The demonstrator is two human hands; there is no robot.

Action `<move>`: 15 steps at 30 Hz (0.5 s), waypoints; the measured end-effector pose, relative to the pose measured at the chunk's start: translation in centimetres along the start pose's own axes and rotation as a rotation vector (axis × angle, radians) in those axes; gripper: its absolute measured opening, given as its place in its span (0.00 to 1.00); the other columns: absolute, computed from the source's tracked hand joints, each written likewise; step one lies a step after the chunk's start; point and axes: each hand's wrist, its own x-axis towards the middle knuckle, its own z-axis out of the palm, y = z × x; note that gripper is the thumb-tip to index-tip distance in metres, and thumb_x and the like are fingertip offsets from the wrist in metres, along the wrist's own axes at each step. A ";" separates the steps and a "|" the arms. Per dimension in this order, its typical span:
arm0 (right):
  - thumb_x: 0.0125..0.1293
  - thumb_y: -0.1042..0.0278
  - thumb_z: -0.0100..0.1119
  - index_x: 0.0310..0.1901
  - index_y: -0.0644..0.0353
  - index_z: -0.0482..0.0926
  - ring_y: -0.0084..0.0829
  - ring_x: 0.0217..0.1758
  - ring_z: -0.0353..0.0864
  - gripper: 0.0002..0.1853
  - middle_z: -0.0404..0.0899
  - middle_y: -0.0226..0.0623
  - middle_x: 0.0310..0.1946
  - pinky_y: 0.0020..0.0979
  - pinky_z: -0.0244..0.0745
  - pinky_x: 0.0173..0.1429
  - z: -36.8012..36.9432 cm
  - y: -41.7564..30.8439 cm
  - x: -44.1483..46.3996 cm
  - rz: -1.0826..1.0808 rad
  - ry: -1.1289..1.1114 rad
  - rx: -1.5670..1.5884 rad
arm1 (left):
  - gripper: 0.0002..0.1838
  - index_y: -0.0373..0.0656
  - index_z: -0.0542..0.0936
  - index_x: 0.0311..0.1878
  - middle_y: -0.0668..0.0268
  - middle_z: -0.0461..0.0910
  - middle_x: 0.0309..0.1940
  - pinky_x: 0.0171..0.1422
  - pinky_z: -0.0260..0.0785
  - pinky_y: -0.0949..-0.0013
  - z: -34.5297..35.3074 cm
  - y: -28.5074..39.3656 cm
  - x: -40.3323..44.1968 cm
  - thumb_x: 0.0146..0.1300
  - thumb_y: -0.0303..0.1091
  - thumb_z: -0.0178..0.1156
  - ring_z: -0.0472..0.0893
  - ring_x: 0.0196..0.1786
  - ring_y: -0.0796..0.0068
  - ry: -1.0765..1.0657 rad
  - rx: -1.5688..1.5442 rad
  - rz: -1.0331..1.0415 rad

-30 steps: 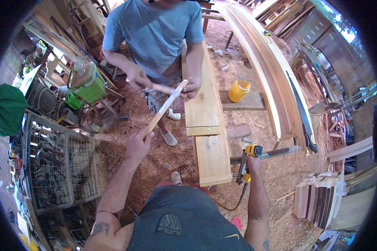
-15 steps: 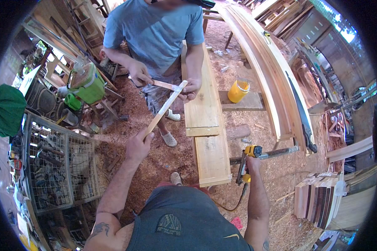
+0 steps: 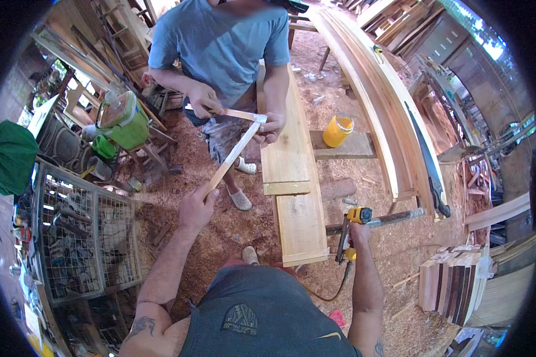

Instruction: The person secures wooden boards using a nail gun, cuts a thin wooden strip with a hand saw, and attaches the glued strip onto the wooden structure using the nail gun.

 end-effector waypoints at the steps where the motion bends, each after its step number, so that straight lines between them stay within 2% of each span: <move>1: 0.55 0.61 0.65 0.35 0.66 0.86 0.38 0.26 0.88 0.15 0.86 0.43 0.26 0.40 0.83 0.33 -0.2 -0.5 -0.7 0.001 0.002 0.002 | 0.23 0.43 0.83 0.60 0.46 0.87 0.43 0.50 0.78 0.46 0.2 -0.2 0.0 0.72 0.50 0.63 0.86 0.46 0.41 0.008 -0.009 0.013; 5: 0.56 0.62 0.64 0.33 0.66 0.85 0.37 0.25 0.87 0.13 0.84 0.43 0.24 0.40 0.83 0.31 -0.4 -1.2 -1.5 -0.007 0.024 -0.020 | 0.23 0.42 0.82 0.61 0.46 0.87 0.44 0.50 0.78 0.46 0.2 -0.3 0.0 0.73 0.50 0.63 0.86 0.47 0.41 0.005 0.003 0.013; 8: 0.58 0.71 0.58 0.27 0.60 0.76 0.31 0.14 0.74 0.05 0.74 0.34 0.18 0.36 0.74 0.20 -0.4 -1.2 -1.7 -0.051 -0.020 0.050 | 0.23 0.42 0.82 0.61 0.46 0.87 0.44 0.51 0.78 0.46 0.5 -0.6 0.0 0.73 0.49 0.63 0.86 0.47 0.41 0.016 -0.008 0.024; 15: 0.59 0.70 0.58 0.27 0.58 0.75 0.30 0.14 0.73 0.05 0.72 0.32 0.17 0.36 0.72 0.19 -0.6 -1.6 -2.5 -0.047 -0.043 0.112 | 0.23 0.42 0.82 0.61 0.45 0.86 0.44 0.51 0.78 0.46 0.7 -0.8 -0.1 0.72 0.48 0.63 0.86 0.48 0.41 0.023 -0.029 0.041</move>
